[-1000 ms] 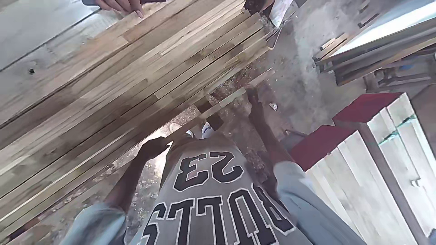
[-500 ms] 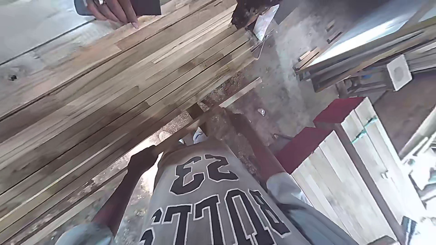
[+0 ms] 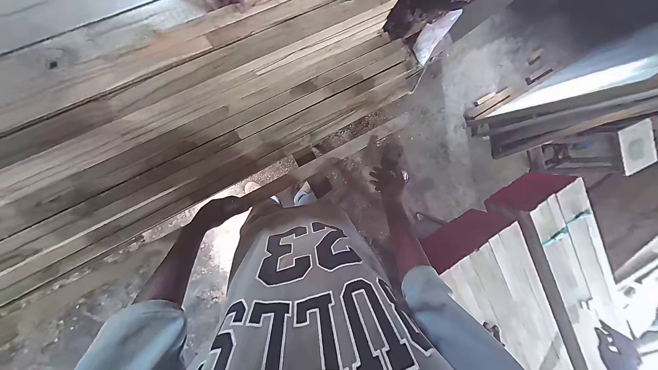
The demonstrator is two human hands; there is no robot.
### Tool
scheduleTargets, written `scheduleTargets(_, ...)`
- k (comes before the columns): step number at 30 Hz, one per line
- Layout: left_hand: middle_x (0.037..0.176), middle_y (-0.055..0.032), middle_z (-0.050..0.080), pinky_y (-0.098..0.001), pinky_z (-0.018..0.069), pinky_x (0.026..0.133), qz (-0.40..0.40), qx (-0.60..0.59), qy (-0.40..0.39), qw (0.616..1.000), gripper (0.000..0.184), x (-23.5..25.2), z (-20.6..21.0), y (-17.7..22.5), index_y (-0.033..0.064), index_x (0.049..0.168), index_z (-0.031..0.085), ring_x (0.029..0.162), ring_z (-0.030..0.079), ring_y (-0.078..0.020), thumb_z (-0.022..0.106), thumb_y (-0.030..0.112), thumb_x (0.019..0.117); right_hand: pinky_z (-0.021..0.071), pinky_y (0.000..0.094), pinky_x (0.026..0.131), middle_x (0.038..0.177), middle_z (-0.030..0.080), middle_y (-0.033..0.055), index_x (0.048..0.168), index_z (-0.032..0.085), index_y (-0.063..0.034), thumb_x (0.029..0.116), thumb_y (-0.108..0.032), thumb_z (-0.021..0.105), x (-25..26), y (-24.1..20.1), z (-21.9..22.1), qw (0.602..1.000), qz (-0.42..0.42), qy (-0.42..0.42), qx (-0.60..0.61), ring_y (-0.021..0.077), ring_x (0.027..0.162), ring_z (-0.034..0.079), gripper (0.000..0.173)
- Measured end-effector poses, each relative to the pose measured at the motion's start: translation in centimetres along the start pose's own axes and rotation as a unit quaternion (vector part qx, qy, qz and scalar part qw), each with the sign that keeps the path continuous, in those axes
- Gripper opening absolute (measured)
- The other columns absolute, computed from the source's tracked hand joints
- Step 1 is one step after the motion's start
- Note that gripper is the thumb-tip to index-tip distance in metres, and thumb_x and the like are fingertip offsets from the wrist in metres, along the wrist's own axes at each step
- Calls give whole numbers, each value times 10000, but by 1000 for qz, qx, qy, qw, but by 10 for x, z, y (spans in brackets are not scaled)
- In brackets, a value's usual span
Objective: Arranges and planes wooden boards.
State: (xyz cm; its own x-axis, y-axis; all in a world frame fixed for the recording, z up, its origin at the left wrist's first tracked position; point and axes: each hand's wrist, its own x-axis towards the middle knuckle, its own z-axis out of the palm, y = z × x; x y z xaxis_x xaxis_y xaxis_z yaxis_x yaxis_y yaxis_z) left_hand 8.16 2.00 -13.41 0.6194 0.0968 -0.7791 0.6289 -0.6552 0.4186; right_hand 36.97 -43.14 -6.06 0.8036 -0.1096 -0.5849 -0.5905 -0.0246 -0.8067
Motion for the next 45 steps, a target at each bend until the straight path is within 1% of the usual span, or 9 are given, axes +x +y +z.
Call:
scheduleTargets(6, 1246, -209, 688, -663, 460, 1036, -46, 11, 2, 999, 661, -18, 1, -29, 159, 1375, 618, 1199, 642, -408, 629, 649, 932, 509, 305, 543, 962, 726, 131, 1374, 489, -48, 1125, -258, 381, 18, 14, 4, 990, -49, 5, -131, 176, 680, 666, 343)
scheduleTargets(11, 1241, -216, 688, -668, 456, 1035, -76, 20, -2, 997, 702, -24, 0, -37, 158, 1357, 631, 1207, 636, -416, 584, 708, 924, 510, 505, 1029, 1384, 620, 179, 1516, 521, -189, 1059, -79, 462, 37, 26, 16, 876, -192, 21, -441, 324, 1226, 624, 473)
scheduleTargets(19, 1209, -214, 702, -677, 465, 1015, -71, 41, -32, 996, 606, -15, -8, -30, 131, 1304, 668, 1177, 651, -414, 596, 627, 964, 530, 652, 886, 1347, 561, 295, 1376, 564, -56, 913, -107, 660, 25, -45, 22, 694, -57, -37, -717, 466, 1137, 630, 476)
scheduleTargets(24, 1091, -191, 729, -703, 504, 908, -96, 75, -5, 993, 744, -14, 3, -33, 164, 1203, 706, 1080, 684, -409, 478, 804, 899, 529, 688, 789, 1071, 700, 278, 1493, 492, -203, 943, -104, 608, 54, -75, 27, 644, -131, -48, -752, 509, 1000, 679, 570)
scheduleTargets(33, 1057, -191, 728, -696, 528, 823, -155, 158, -25, 975, 842, -15, 2, -18, 131, 1093, 711, 1032, 699, -414, 438, 886, 837, 560, 629, 823, 1169, 671, 261, 1463, 445, -93, 940, -141, 632, -48, -14, 132, 742, -17, -104, -663, 444, 1006, 695, 558)
scheduleTargets(36, 1053, -202, 727, -701, 528, 821, -143, 158, -18, 977, 854, -15, 1, -19, 123, 1099, 710, 1031, 697, -427, 437, 886, 832, 537, 636, 857, 1162, 678, 244, 1396, 574, -101, 948, -149, 635, -47, -41, 117, 704, -4, -190, -684, 423, 1024, 677, 455)
scheduleTargets(39, 1098, -202, 722, -701, 519, 866, -112, 134, -35, 984, 835, -17, -3, -23, 130, 1166, 699, 1074, 686, -427, 445, 864, 859, 608, 453, 822, 1072, 719, 191, 1284, 660, -20, 1063, -243, 515, -31, -48, 76, 794, 66, -175, -578, 266, 873, 731, 346)
scheduleTargets(42, 1140, -184, 721, -707, 500, 920, -69, 90, -42, 993, 800, -13, -6, -35, 160, 1229, 692, 1112, 676, -413, 458, 840, 880, 623, 461, 803, 1122, 707, 188, 1417, 571, -78, 1079, -196, 474, -12, -35, 54, 855, -12, -83, -512, 268, 882, 738, 371)
scheduleTargets(45, 1168, -193, 714, -694, 485, 961, -57, 62, -60, 995, 637, -17, -9, -27, 133, 1245, 691, 1144, 664, -408, 537, 682, 963, 517, 573, 1003, 1320, 642, 204, 1497, 526, -155, 1067, -176, 499, 19, -4, 41, 805, -131, -20, -578, 374, 1170, 645, 432)
